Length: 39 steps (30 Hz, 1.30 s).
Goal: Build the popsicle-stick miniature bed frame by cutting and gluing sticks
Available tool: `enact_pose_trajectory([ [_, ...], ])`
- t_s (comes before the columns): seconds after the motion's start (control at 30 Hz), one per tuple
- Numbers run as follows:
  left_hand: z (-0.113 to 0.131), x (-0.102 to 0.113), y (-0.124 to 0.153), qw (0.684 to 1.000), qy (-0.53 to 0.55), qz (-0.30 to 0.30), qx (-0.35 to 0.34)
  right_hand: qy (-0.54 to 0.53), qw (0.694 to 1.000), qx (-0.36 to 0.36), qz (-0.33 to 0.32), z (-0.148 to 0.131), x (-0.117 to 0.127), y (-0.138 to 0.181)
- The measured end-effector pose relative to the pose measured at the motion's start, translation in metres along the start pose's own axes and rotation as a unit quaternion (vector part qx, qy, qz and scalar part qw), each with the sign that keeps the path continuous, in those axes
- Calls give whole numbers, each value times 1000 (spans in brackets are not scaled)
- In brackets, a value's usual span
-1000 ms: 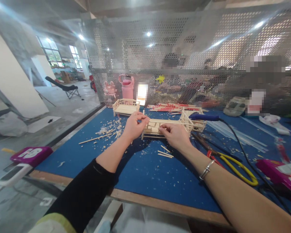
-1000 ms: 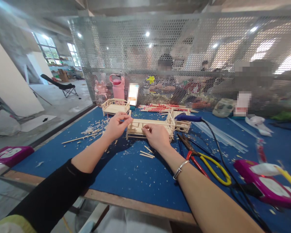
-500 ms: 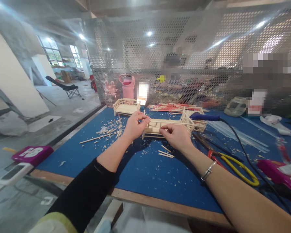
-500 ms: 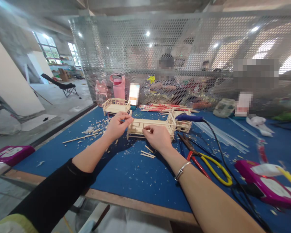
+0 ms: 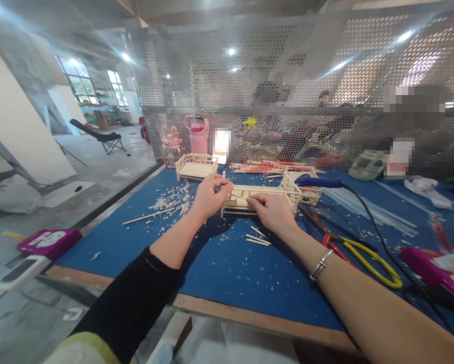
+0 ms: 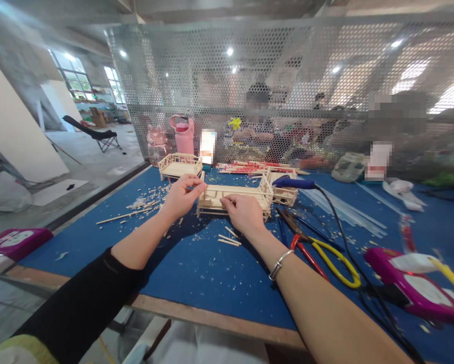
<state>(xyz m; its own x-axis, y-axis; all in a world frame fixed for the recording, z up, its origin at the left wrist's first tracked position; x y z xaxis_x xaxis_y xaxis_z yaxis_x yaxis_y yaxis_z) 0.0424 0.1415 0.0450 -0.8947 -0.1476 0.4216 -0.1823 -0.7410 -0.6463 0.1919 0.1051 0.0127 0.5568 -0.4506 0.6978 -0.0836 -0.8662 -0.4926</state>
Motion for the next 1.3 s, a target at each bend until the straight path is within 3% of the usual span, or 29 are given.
enact_pose_trajectory([
  [1.3, 0, -1, -1, 1000, -2, -5, -6, -32, 999, 3, 11, 3, -1, 0],
])
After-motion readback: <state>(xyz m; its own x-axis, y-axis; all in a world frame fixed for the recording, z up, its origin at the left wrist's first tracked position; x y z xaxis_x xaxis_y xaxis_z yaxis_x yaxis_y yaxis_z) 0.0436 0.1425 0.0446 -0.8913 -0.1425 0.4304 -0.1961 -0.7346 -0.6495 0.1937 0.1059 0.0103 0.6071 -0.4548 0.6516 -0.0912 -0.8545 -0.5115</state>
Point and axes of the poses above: each hand's wrist, its own y-axis away from the middle knuckle, its own x-axis out of the back of the hand, z = x × y, the point moved 10 cm from there along -y, towards the middle knuckle, and after that the axes turned 3 degrees about z, right-handed, at the moved point
